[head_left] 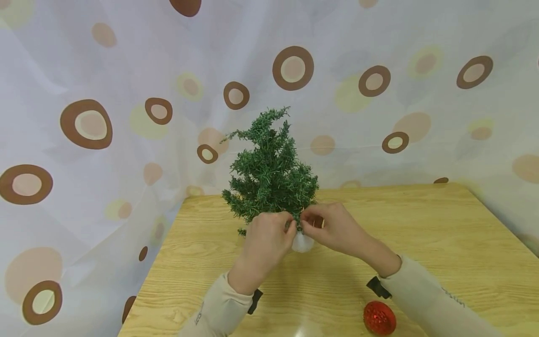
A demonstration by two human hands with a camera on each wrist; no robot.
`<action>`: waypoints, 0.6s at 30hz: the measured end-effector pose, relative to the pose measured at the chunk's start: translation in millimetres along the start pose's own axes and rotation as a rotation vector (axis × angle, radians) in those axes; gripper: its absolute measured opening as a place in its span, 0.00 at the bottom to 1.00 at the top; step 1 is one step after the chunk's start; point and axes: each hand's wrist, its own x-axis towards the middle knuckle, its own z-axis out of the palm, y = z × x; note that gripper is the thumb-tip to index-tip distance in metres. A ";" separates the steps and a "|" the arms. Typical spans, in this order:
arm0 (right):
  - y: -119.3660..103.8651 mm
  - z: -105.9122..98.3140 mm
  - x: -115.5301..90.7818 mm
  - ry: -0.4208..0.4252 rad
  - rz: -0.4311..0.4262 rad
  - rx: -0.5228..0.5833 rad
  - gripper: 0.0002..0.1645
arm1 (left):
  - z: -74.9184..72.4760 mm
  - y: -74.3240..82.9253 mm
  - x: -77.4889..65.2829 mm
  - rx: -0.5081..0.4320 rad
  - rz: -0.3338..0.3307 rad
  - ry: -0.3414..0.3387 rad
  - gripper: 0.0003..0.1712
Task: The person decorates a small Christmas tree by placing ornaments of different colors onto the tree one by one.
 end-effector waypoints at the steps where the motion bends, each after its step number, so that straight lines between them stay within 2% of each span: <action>1: 0.3 0.2 0.1 -0.001 -0.001 0.001 0.07 | 0.6 -0.2 -0.1 -0.001 0.002 0.006 0.05; 5: 0.9 0.3 0.7 -0.006 0.000 0.009 0.07 | 0.8 -1.0 -0.8 -0.046 0.010 0.033 0.05; 10: 2.3 1.1 1.3 -0.001 -0.011 0.003 0.08 | -2.2 -1.3 -2.7 -0.199 0.006 0.105 0.05; 14: 3.8 1.8 1.5 -0.001 -0.011 0.008 0.08 | -7.6 -3.7 -3.9 -0.285 0.039 0.256 0.05; 18: 4.8 2.3 2.5 0.001 -0.012 0.010 0.07 | -13.8 -12.8 -2.6 -0.252 0.053 0.472 0.03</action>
